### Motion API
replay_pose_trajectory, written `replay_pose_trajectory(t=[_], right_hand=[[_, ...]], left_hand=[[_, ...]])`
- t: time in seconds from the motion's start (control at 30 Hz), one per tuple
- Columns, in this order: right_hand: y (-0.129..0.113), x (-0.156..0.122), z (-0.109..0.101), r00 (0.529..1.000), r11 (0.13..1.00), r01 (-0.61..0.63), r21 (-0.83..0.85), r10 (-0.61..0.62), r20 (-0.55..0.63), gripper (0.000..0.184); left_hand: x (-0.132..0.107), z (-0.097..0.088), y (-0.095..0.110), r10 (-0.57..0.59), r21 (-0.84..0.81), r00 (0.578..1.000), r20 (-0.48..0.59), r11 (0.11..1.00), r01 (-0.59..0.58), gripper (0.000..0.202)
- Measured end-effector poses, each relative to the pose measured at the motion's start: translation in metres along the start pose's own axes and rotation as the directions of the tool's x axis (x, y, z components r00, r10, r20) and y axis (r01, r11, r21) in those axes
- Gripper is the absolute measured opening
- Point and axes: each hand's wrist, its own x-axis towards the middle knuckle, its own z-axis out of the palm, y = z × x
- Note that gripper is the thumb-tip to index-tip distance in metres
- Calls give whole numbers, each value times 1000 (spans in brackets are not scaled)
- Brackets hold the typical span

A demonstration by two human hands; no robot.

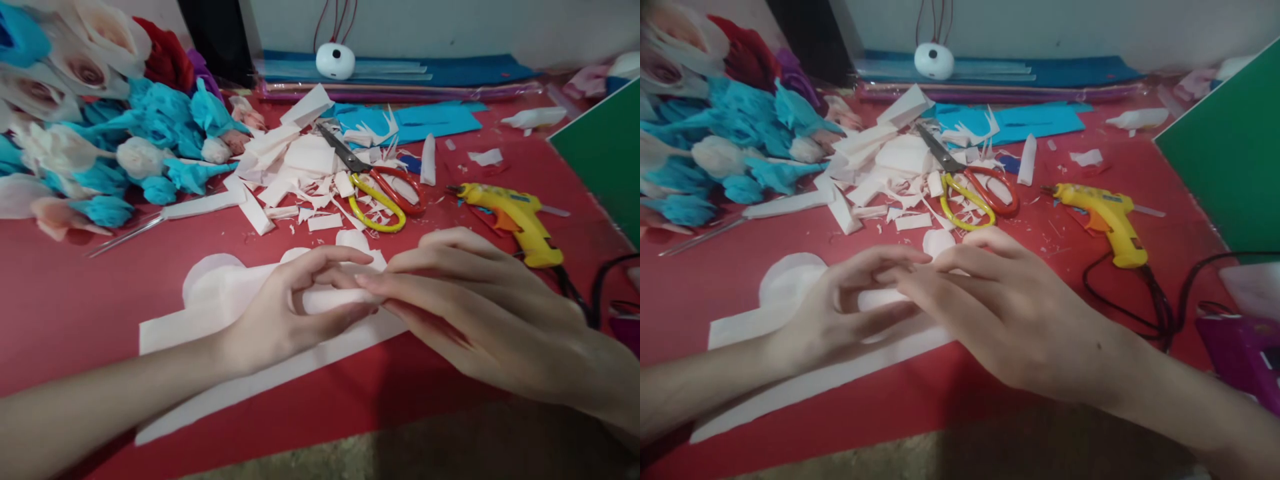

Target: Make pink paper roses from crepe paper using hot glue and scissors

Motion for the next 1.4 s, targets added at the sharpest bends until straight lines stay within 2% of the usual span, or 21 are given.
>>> replay_pose_trajectory(t=[0.23, 0.47, 0.63, 0.8, 0.9, 1.03, 1.13, 1.27, 1.4], right_hand=[[-2, 1, 0, 998, 996, 43, -78, -46, -46, 26], [-3, 2, 0, 994, 996, 79, -38, -82, -75, 17], [-2, 4, -2, 986, 988, 152, -12, -153, -62, 18], [-2, 8, -4, 975, 977, 206, -57, -210, -70, 25], [-2, 6, -1, 975, 979, 182, -88, -192, -114, 18], [-1, 1, 4, 984, 993, 112, -28, -115, -133, 32], [-1, 1, 3, 989, 997, 78, -7, -79, -123, 30], [-3, 5, 0, 993, 996, 78, 48, -74, -91, 19], [-5, 7, -2, 998, 978, 8, 210, 4, -55, 25]], left_hand=[[0, 0, -2, 12, -17, 1000, 6, 1000, -12, 29], [-1, -1, -1, -28, -65, 1000, -7, 998, 27, 29], [0, 0, 0, -32, -142, 999, -1, 989, 31, 26], [-1, 0, 2, -42, -144, 999, -21, 989, 39, 26], [-1, 0, 2, -34, -150, 999, -18, 988, 31, 25], [-1, 0, 2, -14, -77, 999, -34, 997, 11, 27], [0, 0, 2, -29, -45, 999, -45, 999, 26, 28], [0, 0, 3, -42, -111, 999, -31, 993, 38, 27], [-2, 2, 2, -55, -167, 998, -1, 984, 54, 23]])
